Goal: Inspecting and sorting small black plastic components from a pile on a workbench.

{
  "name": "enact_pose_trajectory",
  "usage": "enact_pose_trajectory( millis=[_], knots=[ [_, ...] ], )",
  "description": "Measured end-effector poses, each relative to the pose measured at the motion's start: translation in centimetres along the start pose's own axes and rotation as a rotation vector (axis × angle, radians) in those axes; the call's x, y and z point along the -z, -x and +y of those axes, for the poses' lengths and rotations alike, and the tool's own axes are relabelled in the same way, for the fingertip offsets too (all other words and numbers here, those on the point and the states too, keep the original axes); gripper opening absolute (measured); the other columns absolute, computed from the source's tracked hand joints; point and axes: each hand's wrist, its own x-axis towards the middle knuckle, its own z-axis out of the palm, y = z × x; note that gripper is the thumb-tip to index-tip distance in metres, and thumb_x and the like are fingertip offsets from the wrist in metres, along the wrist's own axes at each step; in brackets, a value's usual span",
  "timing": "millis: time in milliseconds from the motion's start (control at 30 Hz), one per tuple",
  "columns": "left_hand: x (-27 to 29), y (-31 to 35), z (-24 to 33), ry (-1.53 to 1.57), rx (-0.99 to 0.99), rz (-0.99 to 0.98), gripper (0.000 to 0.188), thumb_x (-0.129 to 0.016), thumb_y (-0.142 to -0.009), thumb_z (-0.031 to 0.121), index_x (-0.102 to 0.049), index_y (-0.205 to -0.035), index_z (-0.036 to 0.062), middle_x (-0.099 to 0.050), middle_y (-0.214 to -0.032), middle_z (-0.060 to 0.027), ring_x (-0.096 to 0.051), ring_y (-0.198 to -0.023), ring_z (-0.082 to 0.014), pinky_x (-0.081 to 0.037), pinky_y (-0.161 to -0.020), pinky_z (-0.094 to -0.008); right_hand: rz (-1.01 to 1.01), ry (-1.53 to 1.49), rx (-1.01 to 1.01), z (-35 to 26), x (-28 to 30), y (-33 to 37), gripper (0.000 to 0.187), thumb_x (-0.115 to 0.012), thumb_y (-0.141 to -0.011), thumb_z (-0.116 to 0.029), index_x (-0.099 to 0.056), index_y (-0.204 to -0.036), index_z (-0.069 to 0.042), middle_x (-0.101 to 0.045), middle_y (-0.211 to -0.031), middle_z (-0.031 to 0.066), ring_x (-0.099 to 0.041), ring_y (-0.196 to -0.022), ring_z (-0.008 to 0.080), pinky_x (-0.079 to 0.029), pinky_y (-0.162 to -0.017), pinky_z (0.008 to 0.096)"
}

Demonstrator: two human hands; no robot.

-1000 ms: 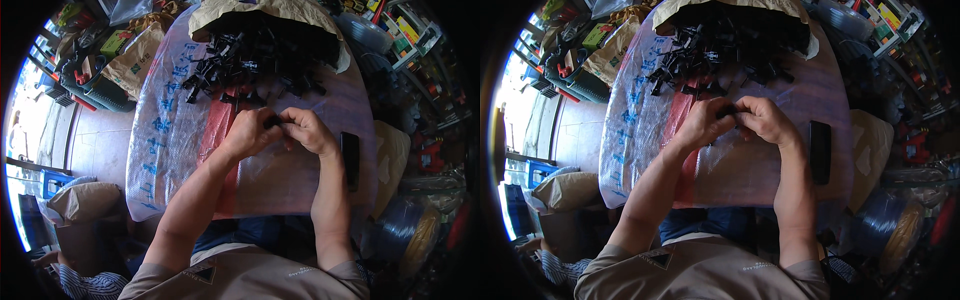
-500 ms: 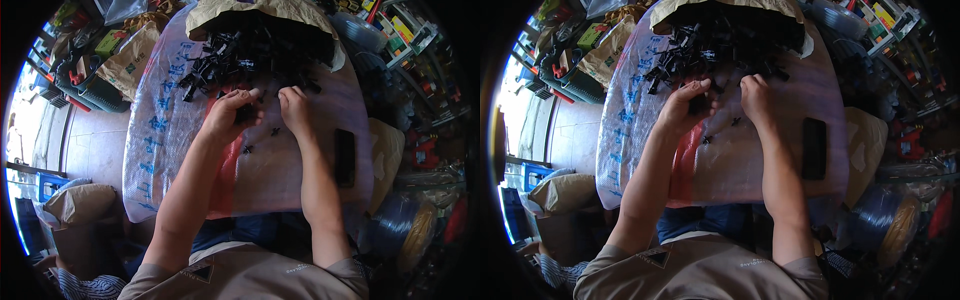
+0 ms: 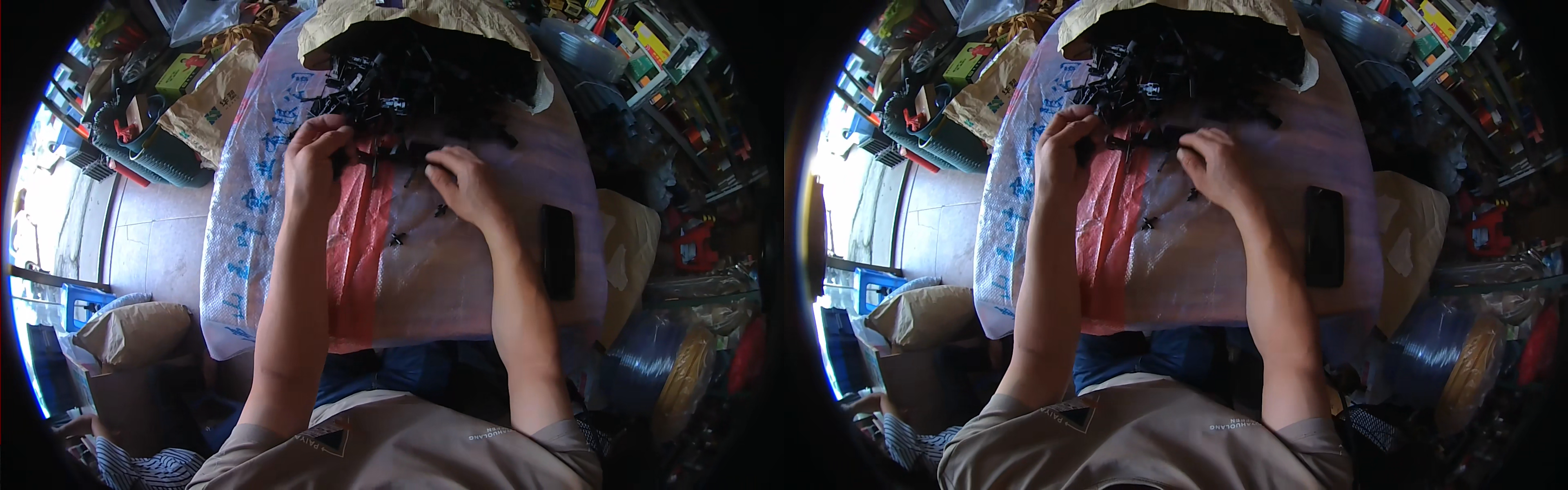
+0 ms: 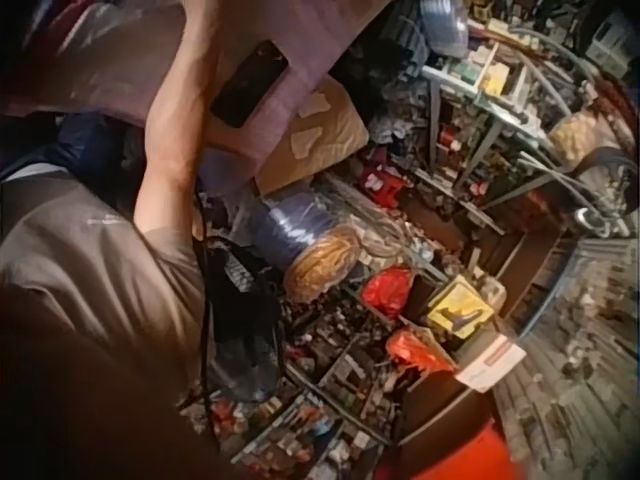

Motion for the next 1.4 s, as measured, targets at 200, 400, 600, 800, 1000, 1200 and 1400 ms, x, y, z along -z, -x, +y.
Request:
enact_pose_trajectory(
  millis=[200, 400, 600, 800, 1000, 1200, 1400],
  knots=[
    [-0.2, -1.4, 3.2, -0.337, -0.164, 0.131, 0.023, -0.061, -0.084, 0.005, -0.060, -0.103, -0.0083, -0.064, -0.078, -0.0089, -0.061, -0.066, -0.0151, -0.048, -0.063, -0.0257, 0.254, -0.094, -0.232, -0.3, 5.1, -0.2, 0.037, -0.062, -0.090, -0.024, -0.060, -0.120, -0.002, -0.064, -0.116, 0.0184, -0.061, -0.110, 0.0270, -0.047, -0.092, 0.0335],
    [7.4, -11.0, 1.5, -1.594, -0.295, 0.145, 0.044, -0.054, -0.074, 0.011, -0.066, -0.116, 0.0123, -0.067, -0.105, -0.0201, -0.065, -0.097, -0.0370, -0.050, -0.087, -0.0415, 0.247, 0.105, -0.472, 8.7, 2.2, -3.5, 0.056, -0.055, -0.090, -0.040, -0.048, -0.135, -0.008, -0.056, -0.128, 0.0221, -0.054, -0.117, 0.0376, -0.044, -0.096, 0.0411],
    [3.6, -11.5, -1.3, -1.563, -0.213, -0.269, 0.045, -0.055, -0.073, 0.014, -0.065, -0.117, 0.0168, -0.067, -0.093, -0.0225, -0.066, -0.086, -0.0379, -0.053, -0.078, -0.0457, 0.271, -0.030, -0.237, 7.7, -0.3, -6.1, 0.057, -0.061, -0.085, -0.028, -0.048, -0.134, -0.002, -0.052, -0.132, 0.0246, -0.049, -0.124, 0.0362, -0.038, -0.103, 0.0380],
    [-0.2, -6.4, -1.0, -1.486, -0.184, -0.430, 0.048, -0.052, -0.072, 0.010, -0.064, -0.118, 0.0169, -0.066, -0.089, -0.0231, -0.065, -0.085, -0.0391, -0.052, -0.078, -0.0434, 0.131, -0.171, -0.097, 6.1, 2.3, -3.2, 0.056, -0.065, -0.080, -0.018, -0.051, -0.131, -0.001, -0.057, -0.127, 0.0193, -0.054, -0.119, 0.0275, -0.042, -0.099, 0.0348],
    [1.4, -8.3, 2.6, -1.423, -0.389, -0.170, 0.023, -0.052, -0.081, 0.013, -0.069, -0.097, 0.0100, -0.066, -0.081, -0.0198, -0.064, -0.077, -0.0407, -0.051, -0.070, -0.0464, 0.176, -0.126, -0.246, 5.3, 8.1, -3.8, 0.021, -0.065, -0.086, -0.018, -0.064, -0.094, 0.001, -0.068, -0.084, 0.0085, -0.065, -0.077, 0.0139, -0.050, -0.070, 0.0266],
    [-1.1, -13.4, -0.8, -0.909, 0.030, -0.299, 0.070, -0.051, -0.076, -0.003, -0.043, -0.142, 0.0189, -0.061, -0.076, -0.0035, -0.052, -0.055, -0.0135, -0.043, -0.048, -0.0264, 0.246, -0.115, -0.416, 8.0, 4.8, -12.6, 0.087, -0.055, -0.080, -0.067, -0.043, -0.140, -0.006, -0.048, -0.135, 0.0270, -0.046, -0.127, 0.0384, -0.036, -0.105, 0.0392],
    [-1.3, -10.6, -1.2, -0.831, 0.149, -0.475, 0.075, -0.056, -0.072, 0.003, -0.040, -0.143, 0.0196, -0.061, -0.072, -0.0060, -0.055, -0.052, -0.0143, -0.044, -0.045, -0.0289, 0.058, -0.265, -0.482, 8.0, 3.4, -11.2, 0.084, -0.064, -0.075, -0.053, -0.046, -0.136, 0.003, -0.046, -0.138, 0.0253, -0.041, -0.132, 0.0341, -0.034, -0.107, 0.0373]
  ],
)
